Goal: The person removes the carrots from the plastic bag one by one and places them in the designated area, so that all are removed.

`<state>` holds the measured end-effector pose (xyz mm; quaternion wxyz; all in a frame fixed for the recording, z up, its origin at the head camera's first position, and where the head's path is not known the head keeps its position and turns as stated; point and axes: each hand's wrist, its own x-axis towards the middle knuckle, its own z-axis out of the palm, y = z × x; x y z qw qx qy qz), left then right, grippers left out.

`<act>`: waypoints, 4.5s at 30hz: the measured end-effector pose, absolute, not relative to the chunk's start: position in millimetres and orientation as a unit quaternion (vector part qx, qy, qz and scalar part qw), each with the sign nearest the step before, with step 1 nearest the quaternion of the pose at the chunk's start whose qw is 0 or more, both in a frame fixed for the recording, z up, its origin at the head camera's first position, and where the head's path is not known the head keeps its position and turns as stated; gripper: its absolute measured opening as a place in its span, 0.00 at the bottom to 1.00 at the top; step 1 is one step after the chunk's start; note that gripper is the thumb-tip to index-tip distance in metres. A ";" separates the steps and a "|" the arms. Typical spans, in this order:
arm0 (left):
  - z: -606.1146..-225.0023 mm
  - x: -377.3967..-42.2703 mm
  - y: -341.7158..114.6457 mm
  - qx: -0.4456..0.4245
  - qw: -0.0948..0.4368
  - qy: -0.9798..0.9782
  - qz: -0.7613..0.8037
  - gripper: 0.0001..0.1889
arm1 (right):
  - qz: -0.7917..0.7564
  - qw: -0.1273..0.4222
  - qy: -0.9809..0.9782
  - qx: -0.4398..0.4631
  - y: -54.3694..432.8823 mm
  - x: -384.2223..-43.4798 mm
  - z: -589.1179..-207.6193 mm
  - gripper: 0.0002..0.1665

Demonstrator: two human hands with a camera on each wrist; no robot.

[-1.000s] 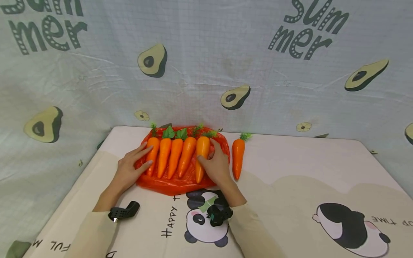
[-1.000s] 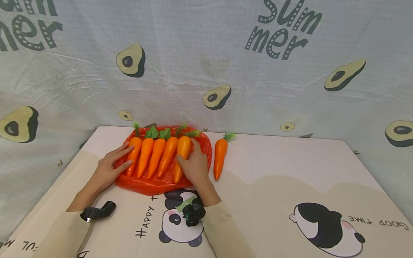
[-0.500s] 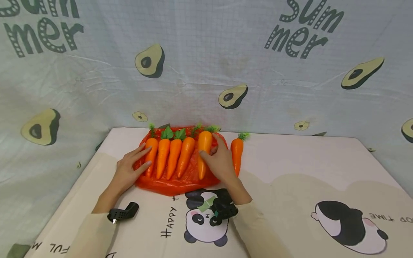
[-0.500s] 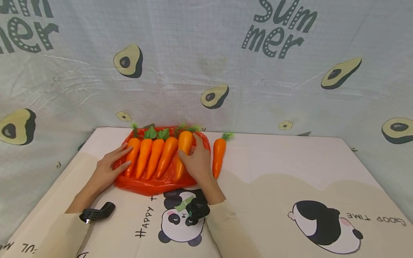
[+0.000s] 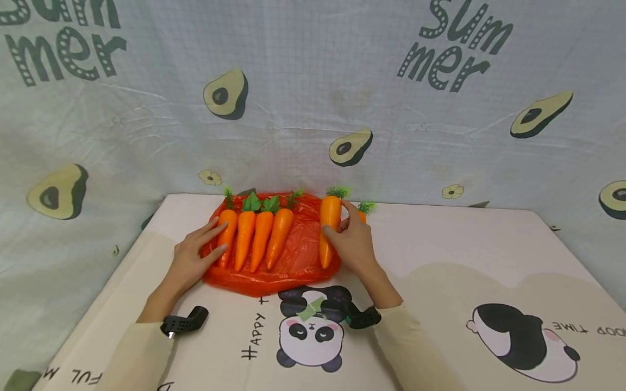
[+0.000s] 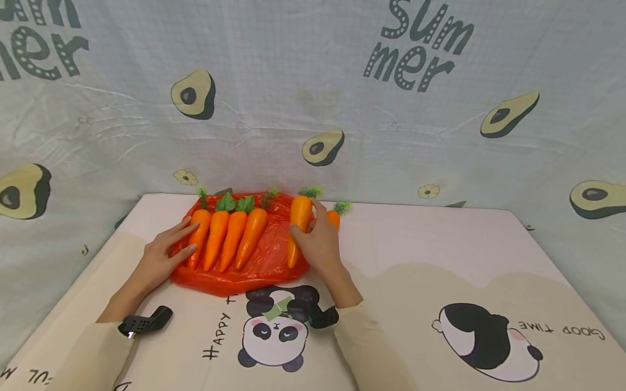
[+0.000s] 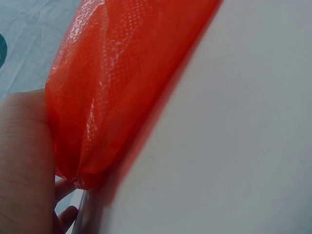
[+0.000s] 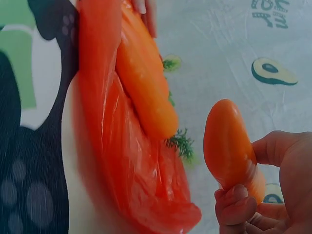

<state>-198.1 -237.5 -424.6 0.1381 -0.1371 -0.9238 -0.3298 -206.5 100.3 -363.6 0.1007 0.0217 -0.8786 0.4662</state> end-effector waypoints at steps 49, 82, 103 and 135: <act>-422.8 -198.3 -236.0 -0.131 0.135 -0.926 -0.327 0.28 | 0.392 0.069 -0.916 -0.049 192.1 -221.2 -390.0 0.40; -424.5 -198.9 -235.8 -0.132 0.137 -0.923 -0.333 0.29 | 0.377 0.057 -0.922 -0.064 198.1 -221.4 -398.9 0.40; -425.4 -198.5 -237.0 -0.128 0.133 -0.926 -0.330 0.29 | 0.375 0.034 -0.925 -0.042 195.2 -221.5 -402.7 0.41; -421.2 -198.4 -235.4 -0.132 0.130 -0.924 -0.334 0.29 | 0.382 0.010 -0.923 -0.049 198.1 -222.9 -397.2 0.41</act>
